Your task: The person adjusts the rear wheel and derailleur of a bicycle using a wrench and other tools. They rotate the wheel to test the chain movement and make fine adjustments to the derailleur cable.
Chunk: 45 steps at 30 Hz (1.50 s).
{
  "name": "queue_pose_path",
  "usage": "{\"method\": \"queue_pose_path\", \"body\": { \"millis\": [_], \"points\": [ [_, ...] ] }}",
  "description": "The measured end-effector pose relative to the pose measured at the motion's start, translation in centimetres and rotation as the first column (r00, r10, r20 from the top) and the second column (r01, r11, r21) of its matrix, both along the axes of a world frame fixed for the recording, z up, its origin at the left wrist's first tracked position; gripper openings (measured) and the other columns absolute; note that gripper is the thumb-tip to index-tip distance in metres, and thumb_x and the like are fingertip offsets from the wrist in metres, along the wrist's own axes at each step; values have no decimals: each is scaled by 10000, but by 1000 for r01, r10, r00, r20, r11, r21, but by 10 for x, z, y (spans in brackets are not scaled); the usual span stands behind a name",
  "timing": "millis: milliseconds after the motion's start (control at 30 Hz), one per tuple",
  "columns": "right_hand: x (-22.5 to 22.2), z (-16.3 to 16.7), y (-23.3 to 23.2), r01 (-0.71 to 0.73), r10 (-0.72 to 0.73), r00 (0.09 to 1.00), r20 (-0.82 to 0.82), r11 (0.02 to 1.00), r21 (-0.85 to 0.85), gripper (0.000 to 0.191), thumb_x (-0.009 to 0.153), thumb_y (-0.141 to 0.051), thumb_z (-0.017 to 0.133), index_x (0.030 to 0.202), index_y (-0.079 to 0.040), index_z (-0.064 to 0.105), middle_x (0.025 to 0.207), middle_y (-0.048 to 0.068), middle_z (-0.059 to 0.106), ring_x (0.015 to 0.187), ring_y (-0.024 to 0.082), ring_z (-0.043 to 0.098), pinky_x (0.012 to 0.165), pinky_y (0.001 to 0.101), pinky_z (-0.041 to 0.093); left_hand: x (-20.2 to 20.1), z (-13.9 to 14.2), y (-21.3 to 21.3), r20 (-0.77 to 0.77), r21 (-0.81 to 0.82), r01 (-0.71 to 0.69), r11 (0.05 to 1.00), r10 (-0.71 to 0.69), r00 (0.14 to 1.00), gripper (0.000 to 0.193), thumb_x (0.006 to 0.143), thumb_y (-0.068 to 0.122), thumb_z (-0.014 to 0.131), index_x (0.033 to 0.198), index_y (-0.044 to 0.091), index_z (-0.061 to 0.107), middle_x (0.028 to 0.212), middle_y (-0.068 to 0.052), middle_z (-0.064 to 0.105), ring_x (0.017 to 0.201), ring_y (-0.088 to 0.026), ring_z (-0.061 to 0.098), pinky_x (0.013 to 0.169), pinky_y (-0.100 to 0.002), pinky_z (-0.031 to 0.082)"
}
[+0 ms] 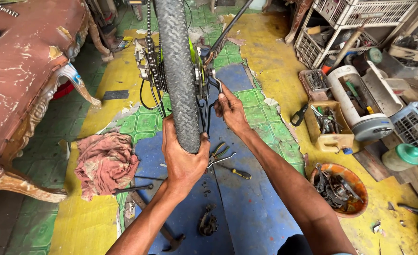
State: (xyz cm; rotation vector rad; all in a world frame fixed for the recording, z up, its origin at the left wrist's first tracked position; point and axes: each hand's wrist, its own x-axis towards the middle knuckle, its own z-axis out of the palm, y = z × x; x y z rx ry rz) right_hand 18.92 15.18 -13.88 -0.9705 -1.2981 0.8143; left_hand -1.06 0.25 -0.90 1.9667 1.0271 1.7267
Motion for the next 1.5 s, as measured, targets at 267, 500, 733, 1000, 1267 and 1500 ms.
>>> {"method": "queue_pose_path", "body": {
  "millis": [267,500,733,1000,1267,1500],
  "points": [
    [-6,11,-12,24,-21,998,67,999,-39,520,1103,-262,486,1610,-234,368,766,2,600,622,71,546,566,264,510,-1,1,-3,-10,5,0,1000,0,1000,497,796,-13,727,1232,-36,491,1101,-179,529,1008,-324,592,910,-445,487],
    [-29,24,-28,365,-368,878,306,928,71,442,1108,-225,518,1547,-182,515,678,64,544,598,101,508,586,289,479,-7,3,-7,7,-7,6,1000,-6,1000,493,798,-5,723,1233,-27,492,1103,-177,539,1011,-331,605,914,-448,491],
    [-18,95,-54,341,-187,857,481,904,-257,402,1069,-210,509,1452,-107,571,706,78,613,548,153,579,495,338,493,-10,4,-9,7,35,18,999,-18,1000,499,788,-15,723,1230,-26,492,1135,-185,538,1046,-341,603,938,-453,490],
    [-18,142,-64,118,-52,990,134,827,-549,442,1051,-239,498,1461,-78,536,703,55,553,478,128,449,385,313,402,-7,3,-9,11,39,24,999,-24,1000,513,787,-26,724,1241,-31,485,1168,-191,542,1084,-351,599,966,-460,480],
    [-22,126,-76,245,-186,964,190,895,-372,365,1062,-216,506,1361,-34,610,635,8,498,441,115,415,371,316,372,-10,8,-15,18,19,35,999,-35,999,514,787,-35,723,1241,-27,483,1170,-189,538,1088,-348,599,970,-458,480],
    [-14,109,-80,198,-173,980,101,919,-341,418,1053,-213,492,1451,-100,548,608,-12,485,436,91,419,390,291,394,-5,10,-17,26,21,19,1000,-20,999,516,785,-33,728,1241,-30,486,1162,-186,540,1077,-344,599,953,-452,486]
  ]
}}
